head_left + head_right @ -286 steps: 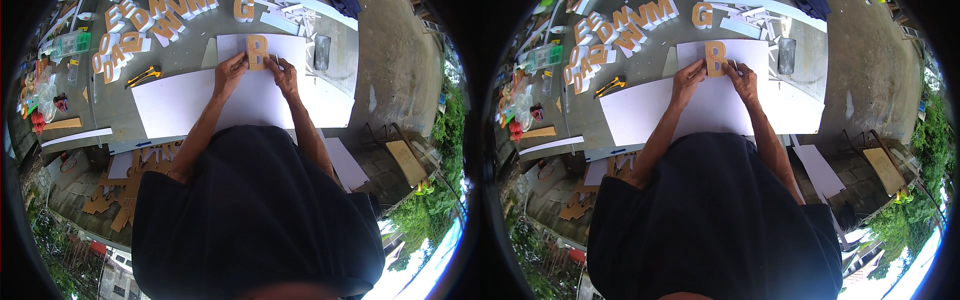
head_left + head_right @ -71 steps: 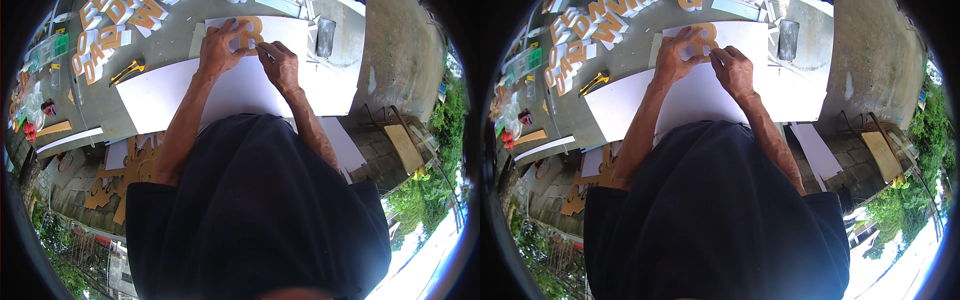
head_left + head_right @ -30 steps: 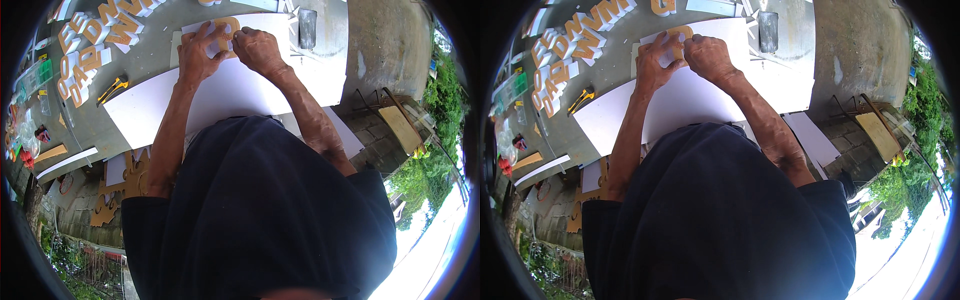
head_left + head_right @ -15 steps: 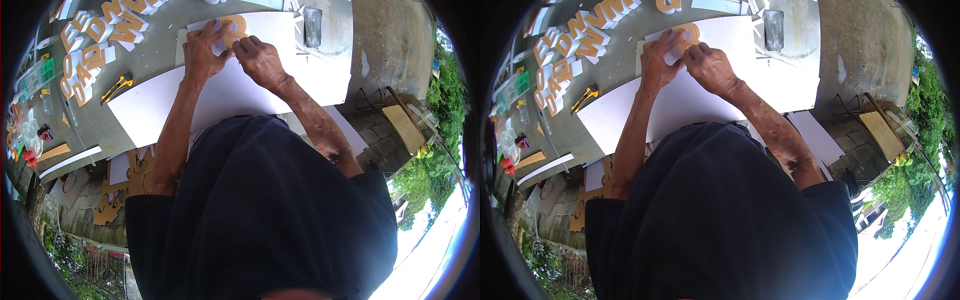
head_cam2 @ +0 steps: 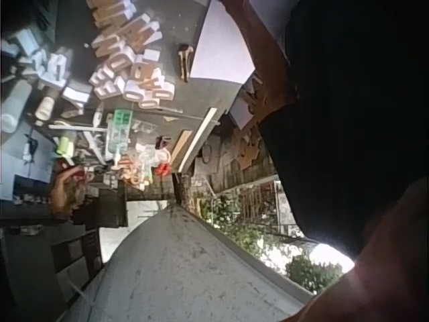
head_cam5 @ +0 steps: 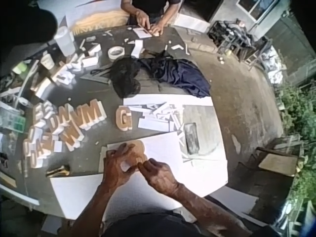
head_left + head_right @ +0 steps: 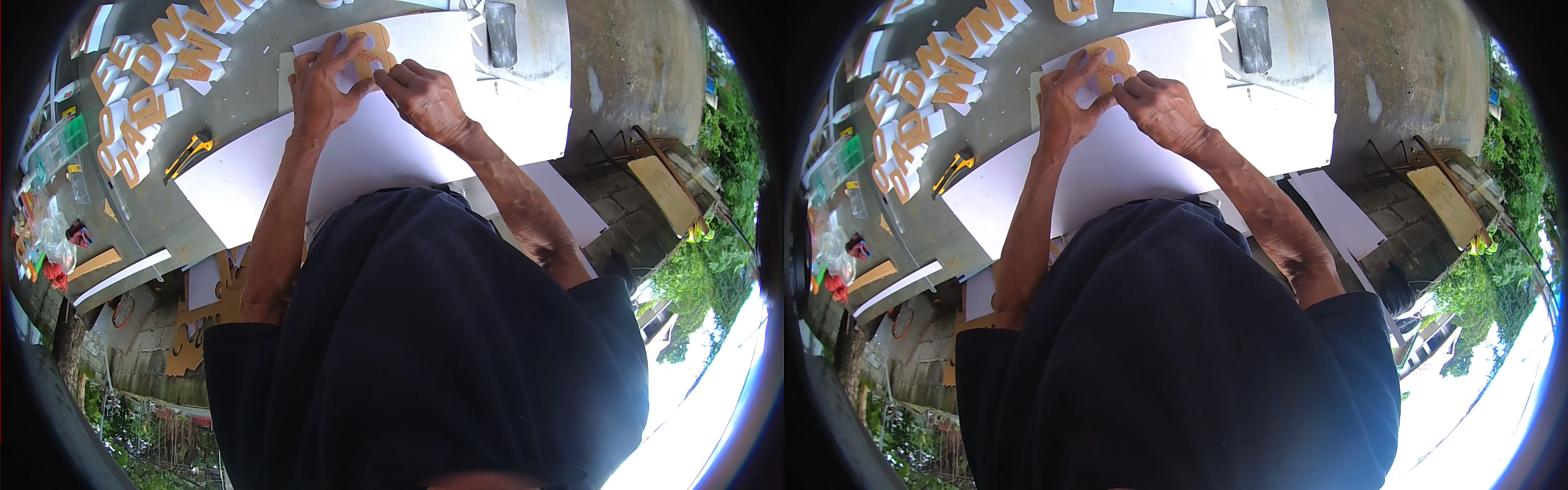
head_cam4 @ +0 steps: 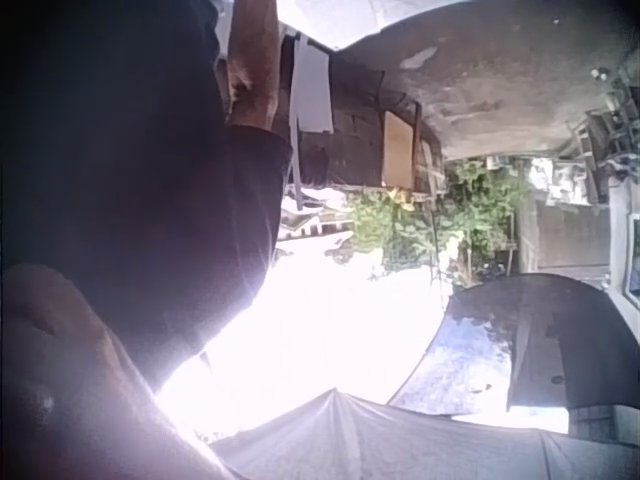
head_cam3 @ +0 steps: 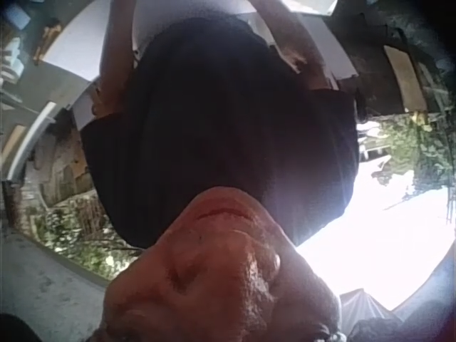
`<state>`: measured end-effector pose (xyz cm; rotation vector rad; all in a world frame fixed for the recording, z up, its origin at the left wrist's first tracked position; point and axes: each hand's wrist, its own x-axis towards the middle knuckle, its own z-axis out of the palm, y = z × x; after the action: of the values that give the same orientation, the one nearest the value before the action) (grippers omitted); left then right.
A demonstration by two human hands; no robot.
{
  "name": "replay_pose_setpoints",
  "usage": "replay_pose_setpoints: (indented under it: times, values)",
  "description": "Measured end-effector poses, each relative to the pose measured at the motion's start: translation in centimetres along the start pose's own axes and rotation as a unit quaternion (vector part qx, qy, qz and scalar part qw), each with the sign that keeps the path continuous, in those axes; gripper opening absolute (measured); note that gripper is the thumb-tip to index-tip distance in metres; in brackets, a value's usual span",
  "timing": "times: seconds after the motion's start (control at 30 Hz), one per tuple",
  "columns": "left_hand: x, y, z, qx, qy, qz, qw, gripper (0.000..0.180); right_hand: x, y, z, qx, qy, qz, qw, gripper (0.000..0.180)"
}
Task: Tracing a letter template onto a board using a pencil.
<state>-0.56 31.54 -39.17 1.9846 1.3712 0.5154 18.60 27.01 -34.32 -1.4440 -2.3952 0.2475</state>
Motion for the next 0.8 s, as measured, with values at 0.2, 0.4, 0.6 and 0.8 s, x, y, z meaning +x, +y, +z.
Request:
replay_pose_setpoints:
  times: [0.2, 0.4, 0.6, 0.8]
  values:
    - [0.0, 0.0, -0.1, 0.012, -0.002, 0.002, 1.0, 0.075, 0.4, 0.3, -0.6, -0.026, -0.024, -0.023, 0.999, 0.032]
    - [0.0, 0.3, -0.2, 0.024, 0.006, -0.002, 1.0, 0.075, -0.1, -0.8, -0.5, -0.053, -0.045, -0.027, 0.997, 0.026]
    - [0.0, 0.3, -0.3, 0.033, 0.004, -0.006, 0.999, 0.075, 0.5, -1.1, -0.4, -0.032, -0.049, 0.003, 0.998, 0.016]
    - [-0.1, 0.3, -0.2, 0.025, 0.011, 0.002, 1.0, 0.076, 0.3, -0.9, 0.0, -0.022, -0.015, 0.0, 1.0, 0.015]
